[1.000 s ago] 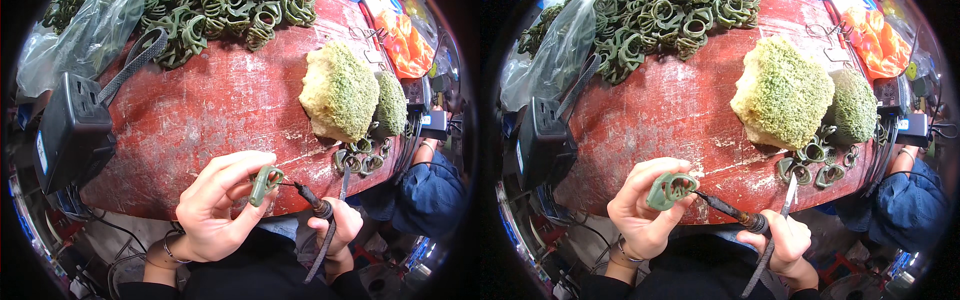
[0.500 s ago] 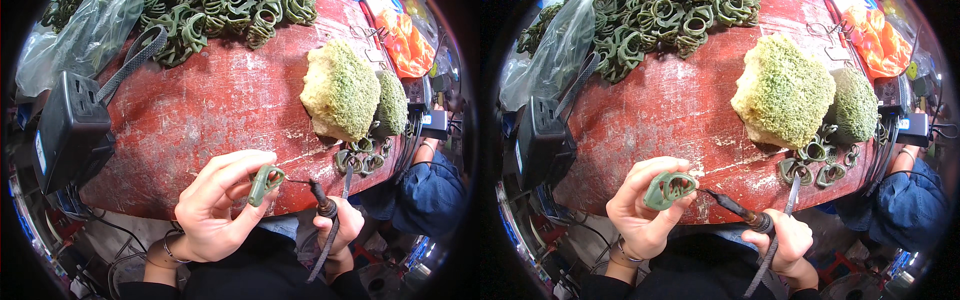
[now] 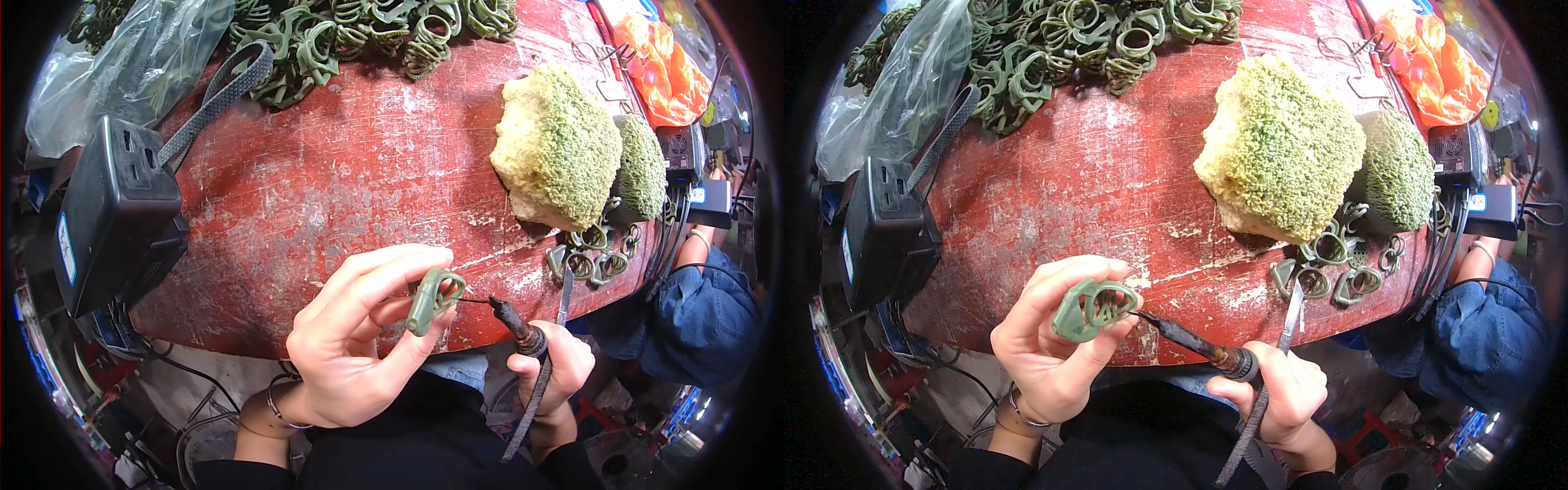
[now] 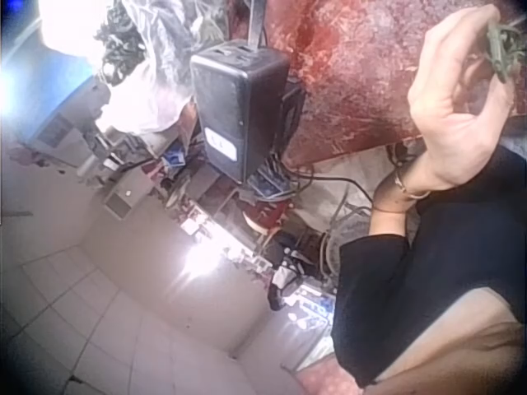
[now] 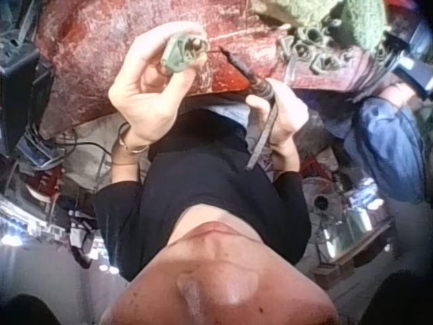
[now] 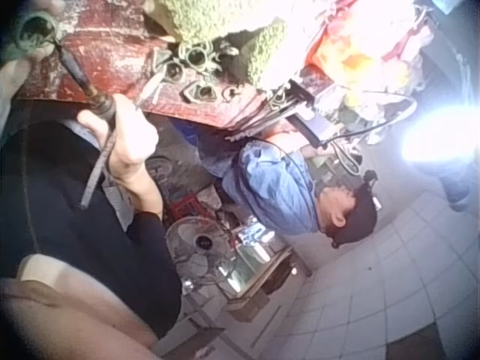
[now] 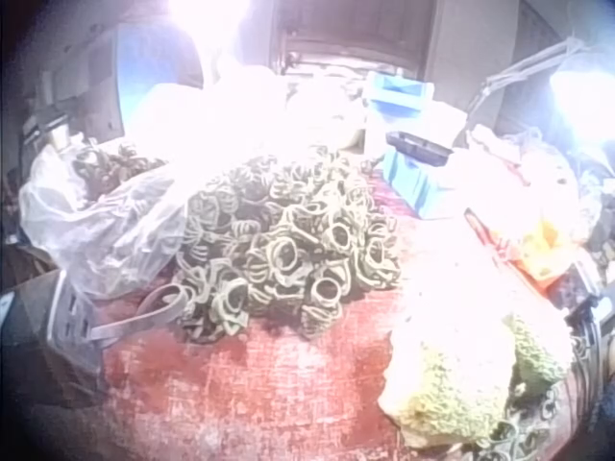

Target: The person is using a heated tool to fuse or shape green plastic ring-like objects at a workbench.

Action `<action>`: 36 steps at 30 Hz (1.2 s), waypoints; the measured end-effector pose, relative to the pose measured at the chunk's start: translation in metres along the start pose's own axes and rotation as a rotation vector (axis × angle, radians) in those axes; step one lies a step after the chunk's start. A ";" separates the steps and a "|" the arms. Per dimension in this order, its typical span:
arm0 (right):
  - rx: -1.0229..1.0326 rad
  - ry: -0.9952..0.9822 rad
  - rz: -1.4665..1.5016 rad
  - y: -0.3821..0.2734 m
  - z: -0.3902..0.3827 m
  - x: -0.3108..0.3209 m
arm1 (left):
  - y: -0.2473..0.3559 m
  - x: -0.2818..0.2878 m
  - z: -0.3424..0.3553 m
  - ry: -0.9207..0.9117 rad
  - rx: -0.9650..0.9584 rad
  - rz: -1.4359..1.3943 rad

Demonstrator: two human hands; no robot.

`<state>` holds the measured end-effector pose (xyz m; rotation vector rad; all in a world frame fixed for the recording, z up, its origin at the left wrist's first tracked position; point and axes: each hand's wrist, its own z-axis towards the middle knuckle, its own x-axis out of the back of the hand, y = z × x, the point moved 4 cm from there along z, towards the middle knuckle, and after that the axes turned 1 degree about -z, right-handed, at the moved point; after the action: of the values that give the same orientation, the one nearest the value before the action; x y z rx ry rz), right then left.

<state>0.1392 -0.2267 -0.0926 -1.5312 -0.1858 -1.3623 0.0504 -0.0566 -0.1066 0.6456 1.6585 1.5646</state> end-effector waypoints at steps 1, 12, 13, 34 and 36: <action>-0.001 -0.004 0.004 0.000 0.000 0.000 | 0.000 0.000 0.000 0.000 0.001 0.000; -0.021 -0.021 -0.003 0.002 0.000 0.000 | -0.001 -0.001 0.000 0.039 0.031 0.012; -0.033 -0.013 0.008 0.003 -0.002 0.000 | 0.000 -0.001 0.001 0.039 0.031 0.012; -0.089 0.025 0.049 0.006 -0.009 -0.001 | 0.002 0.000 0.000 0.032 0.018 0.051; -0.133 0.038 0.089 0.009 -0.013 -0.001 | 0.000 -0.001 0.000 0.034 0.019 0.008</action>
<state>0.1368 -0.2394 -0.1007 -1.6027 -0.0031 -1.3548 0.0504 -0.0572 -0.1062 0.6395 1.6994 1.5747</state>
